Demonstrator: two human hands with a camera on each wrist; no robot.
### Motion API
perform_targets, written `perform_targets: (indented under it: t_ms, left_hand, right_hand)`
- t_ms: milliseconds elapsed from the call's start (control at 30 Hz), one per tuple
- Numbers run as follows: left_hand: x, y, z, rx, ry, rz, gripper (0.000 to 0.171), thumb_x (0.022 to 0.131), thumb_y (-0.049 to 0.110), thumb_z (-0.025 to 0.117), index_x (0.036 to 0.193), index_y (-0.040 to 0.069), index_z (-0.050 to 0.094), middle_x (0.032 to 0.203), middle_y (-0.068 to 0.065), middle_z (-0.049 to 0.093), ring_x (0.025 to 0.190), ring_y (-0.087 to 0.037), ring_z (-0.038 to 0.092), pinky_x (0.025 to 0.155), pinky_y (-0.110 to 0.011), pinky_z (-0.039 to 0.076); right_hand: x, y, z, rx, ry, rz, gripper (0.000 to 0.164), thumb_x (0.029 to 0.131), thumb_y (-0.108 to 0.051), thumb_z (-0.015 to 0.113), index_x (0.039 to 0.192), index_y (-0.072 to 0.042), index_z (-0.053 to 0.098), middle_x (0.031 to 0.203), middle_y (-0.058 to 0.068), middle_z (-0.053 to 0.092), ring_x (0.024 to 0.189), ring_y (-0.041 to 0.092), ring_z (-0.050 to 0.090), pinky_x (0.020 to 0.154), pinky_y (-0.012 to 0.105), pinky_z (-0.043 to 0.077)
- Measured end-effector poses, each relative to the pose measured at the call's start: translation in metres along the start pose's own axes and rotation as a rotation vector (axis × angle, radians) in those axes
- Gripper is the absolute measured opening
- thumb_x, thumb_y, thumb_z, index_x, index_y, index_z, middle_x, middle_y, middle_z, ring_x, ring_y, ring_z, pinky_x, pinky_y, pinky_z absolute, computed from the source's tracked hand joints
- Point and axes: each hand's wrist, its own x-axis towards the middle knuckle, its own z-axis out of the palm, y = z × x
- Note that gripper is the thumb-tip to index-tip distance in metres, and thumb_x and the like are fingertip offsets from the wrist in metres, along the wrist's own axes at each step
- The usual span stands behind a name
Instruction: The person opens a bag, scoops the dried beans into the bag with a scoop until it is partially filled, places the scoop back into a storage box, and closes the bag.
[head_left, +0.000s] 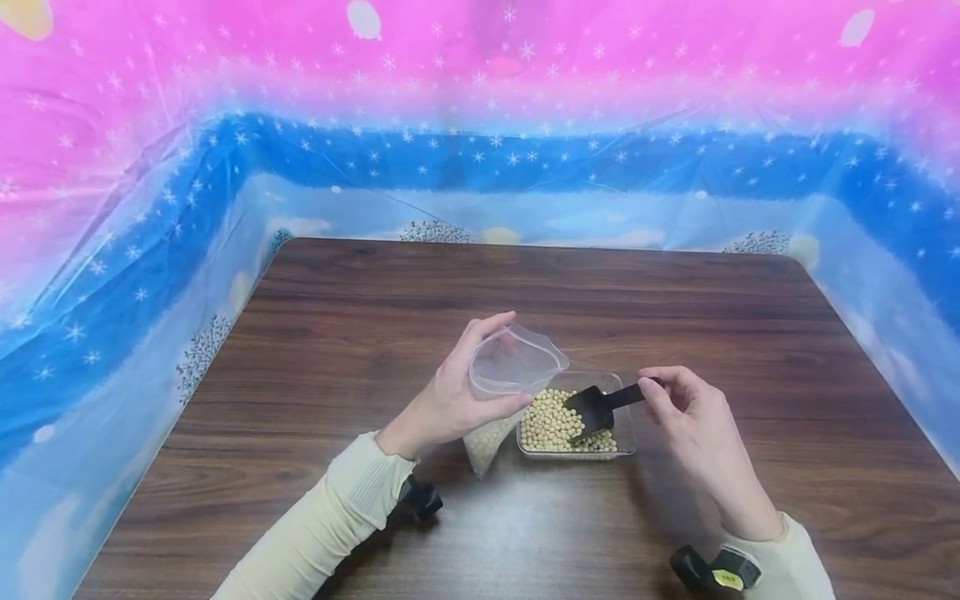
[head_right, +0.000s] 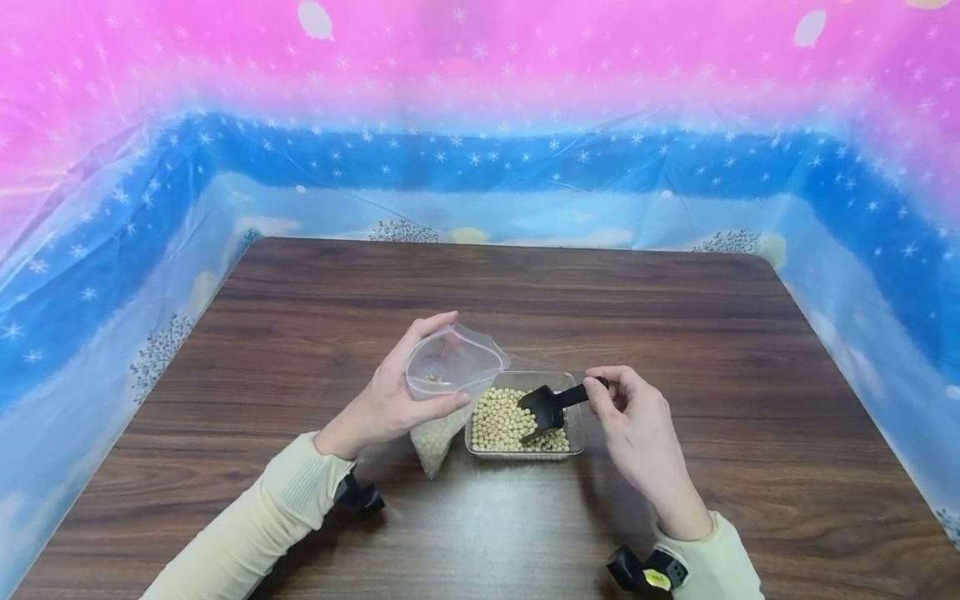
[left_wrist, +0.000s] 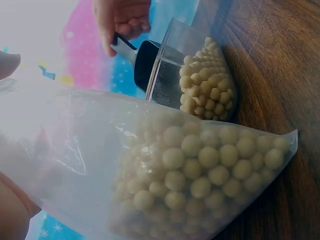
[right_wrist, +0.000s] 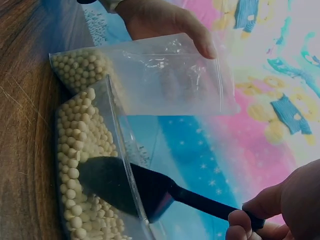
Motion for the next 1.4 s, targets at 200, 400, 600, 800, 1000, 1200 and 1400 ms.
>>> perform_targets:
  t_ms: [200,400,600,800,1000,1200,1400]
  left_hand:
    - [-0.001,-0.013,0.0,0.01,-0.003,0.021,0.087,0.08,0.013,0.08,0.149,0.029,0.03,0.129,-0.004,0.045,0.114,-0.025,0.051,0.09,-0.04,0.054]
    - [-0.001,-0.003,0.001,0.014,-0.002,-0.008,0.087,0.078,0.006,0.08,0.149,0.022,0.031,0.129,-0.008,0.044,0.114,-0.028,0.051,0.091,-0.044,0.053]
    - [-0.001,0.019,0.0,0.007,-0.003,-0.003,0.085,0.077,-0.001,0.078,0.147,0.008,0.031,0.126,-0.019,0.044,0.114,-0.038,0.049,0.091,-0.051,0.052]
    - [-0.001,0.021,-0.001,0.029,0.001,0.005,0.084,0.078,0.001,0.078,0.147,0.009,0.031,0.126,-0.017,0.045,0.114,-0.036,0.049,0.092,-0.051,0.051]
    - [-0.001,0.023,0.0,0.01,0.002,-0.016,0.083,0.079,0.002,0.077,0.147,0.01,0.032,0.127,-0.017,0.045,0.115,-0.036,0.049,0.092,-0.051,0.052]
    - [0.0,0.021,0.0,0.003,0.003,-0.017,0.082,0.079,0.001,0.077,0.147,0.012,0.032,0.127,-0.016,0.045,0.115,-0.035,0.05,0.094,-0.051,0.05]
    - [-0.001,0.021,-0.001,0.013,0.002,-0.024,0.084,0.079,0.003,0.077,0.148,0.015,0.031,0.128,-0.014,0.046,0.115,-0.032,0.05,0.094,-0.051,0.05]
  right_hand:
    - [0.004,0.012,0.006,0.075,-0.054,0.061,0.03,0.099,-0.026,0.057,0.112,0.0,0.065,0.078,0.01,0.063,0.068,0.016,0.058,0.057,0.023,0.045]
    - [0.01,0.026,0.012,0.2,-0.156,0.148,0.029,0.099,-0.02,0.056,0.115,0.005,0.062,0.08,0.01,0.064,0.069,0.012,0.058,0.059,0.023,0.049]
    - [0.016,0.038,0.019,0.335,-0.23,0.211,0.03,0.102,-0.013,0.049,0.118,0.011,0.057,0.08,0.009,0.062,0.069,0.01,0.058,0.063,0.024,0.053]
    - [0.02,0.045,0.022,0.413,-0.208,0.25,0.03,0.104,-0.012,0.043,0.117,0.013,0.054,0.078,0.005,0.059,0.068,0.009,0.056,0.063,0.024,0.053]
    - [0.022,0.054,0.023,0.547,-0.197,0.307,0.031,0.104,-0.011,0.042,0.119,0.014,0.05,0.077,0.002,0.056,0.067,0.008,0.054,0.064,0.025,0.055]
    - [0.023,0.06,0.019,0.715,-0.209,0.35,0.027,0.104,-0.016,0.043,0.116,0.007,0.05,0.076,0.0,0.054,0.066,0.008,0.052,0.065,0.025,0.053]
    - [0.023,0.059,0.006,0.9,-0.164,0.3,0.024,0.102,-0.021,0.05,0.11,0.001,0.056,0.078,0.0,0.054,0.069,0.009,0.051,0.064,0.023,0.051]
